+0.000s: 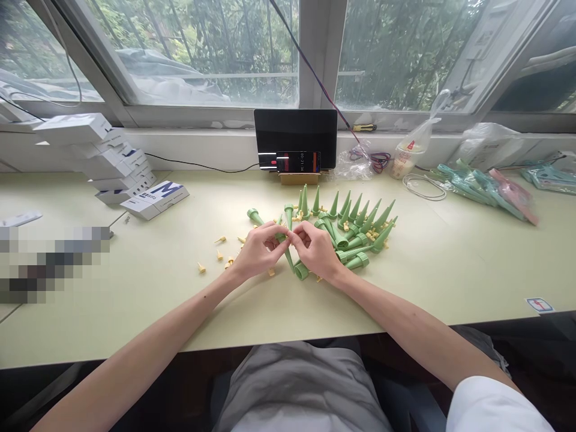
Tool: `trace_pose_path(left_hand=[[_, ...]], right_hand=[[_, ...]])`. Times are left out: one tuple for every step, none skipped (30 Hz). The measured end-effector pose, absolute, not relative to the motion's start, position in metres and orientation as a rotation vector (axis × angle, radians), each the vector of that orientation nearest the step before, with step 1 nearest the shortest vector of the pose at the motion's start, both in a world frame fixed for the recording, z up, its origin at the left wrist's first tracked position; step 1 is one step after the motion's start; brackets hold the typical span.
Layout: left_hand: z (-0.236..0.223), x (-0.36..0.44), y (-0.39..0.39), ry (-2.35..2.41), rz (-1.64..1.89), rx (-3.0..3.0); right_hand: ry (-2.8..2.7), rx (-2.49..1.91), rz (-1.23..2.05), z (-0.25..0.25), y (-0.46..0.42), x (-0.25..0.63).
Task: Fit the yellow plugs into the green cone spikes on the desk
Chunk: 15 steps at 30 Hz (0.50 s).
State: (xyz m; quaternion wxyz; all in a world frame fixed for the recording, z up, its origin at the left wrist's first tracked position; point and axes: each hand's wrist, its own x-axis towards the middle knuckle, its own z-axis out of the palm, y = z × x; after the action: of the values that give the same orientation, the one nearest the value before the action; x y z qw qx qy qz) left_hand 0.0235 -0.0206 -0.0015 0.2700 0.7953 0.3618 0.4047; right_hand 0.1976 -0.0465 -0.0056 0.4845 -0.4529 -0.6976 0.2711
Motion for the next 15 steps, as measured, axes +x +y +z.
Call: trace_pose_path(left_hand=[[-0.0016,0.0235,-0.0206,0.974,1.089,2.147],[-0.0018,0.0234,-0.0205,0.974,1.088,2.151],[-0.0019,0.0233,-0.0204,0.974,1.089,2.154],[-0.002,0.0232,-0.0203,0.975,1.09,2.157],[-0.0021,0.023,-0.0202,0.974,1.091,2.159],[-0.002,0.0229,-0.0202,0.974,1.092,2.16],[-0.0019,0.0229,-0.0202,0.974,1.091,2.16],[-0.0017,0.0228,-0.0203,0.973,1.09,2.16],[-0.0016,0.0228,-0.0205,0.973,1.087,2.159],[-0.0014,0.0228,-0.0206,0.973,1.084,2.159],[-0.0013,0.0228,-0.0208,0.972,1.081,2.159],[-0.0012,0.0228,-0.0209,0.971,1.081,2.16],[-0.0013,0.0228,-0.021,0.969,1.081,2.162],[-0.0014,0.0228,-0.0211,0.969,1.083,2.163],[-0.0015,0.0229,-0.0211,0.969,1.084,2.164]], right_hand=[[-1.7,-1.095,0.664,-0.0057,-0.0468,0.1974],[-1.702,-1.09,0.666,-0.0059,-0.047,0.1973],[-1.704,-1.088,0.665,-0.0061,-0.047,0.1973],[-1.705,-1.086,0.664,-0.0063,-0.0471,0.1974],[-1.705,-1.084,0.664,-0.0065,-0.047,0.1974],[-1.706,-1.083,0.665,-0.0068,-0.047,0.1975],[-1.707,-1.082,0.668,-0.007,-0.0469,0.1976],[-1.708,-1.081,0.671,-0.0071,-0.0469,0.1976],[-1.709,-1.079,0.673,-0.0072,-0.0469,0.1976],[-1.709,-1.077,0.674,-0.0071,-0.047,0.1976],[-1.709,-1.075,0.674,-0.007,-0.0471,0.1976],[-1.71,-1.074,0.674,-0.0069,-0.0471,0.1975],[-1.711,-1.075,0.674,-0.0067,-0.0471,0.1974],[-1.711,-1.077,0.675,-0.0065,-0.0471,0.1974],[-1.713,-1.079,0.678,-0.0064,-0.0471,0.1973]])
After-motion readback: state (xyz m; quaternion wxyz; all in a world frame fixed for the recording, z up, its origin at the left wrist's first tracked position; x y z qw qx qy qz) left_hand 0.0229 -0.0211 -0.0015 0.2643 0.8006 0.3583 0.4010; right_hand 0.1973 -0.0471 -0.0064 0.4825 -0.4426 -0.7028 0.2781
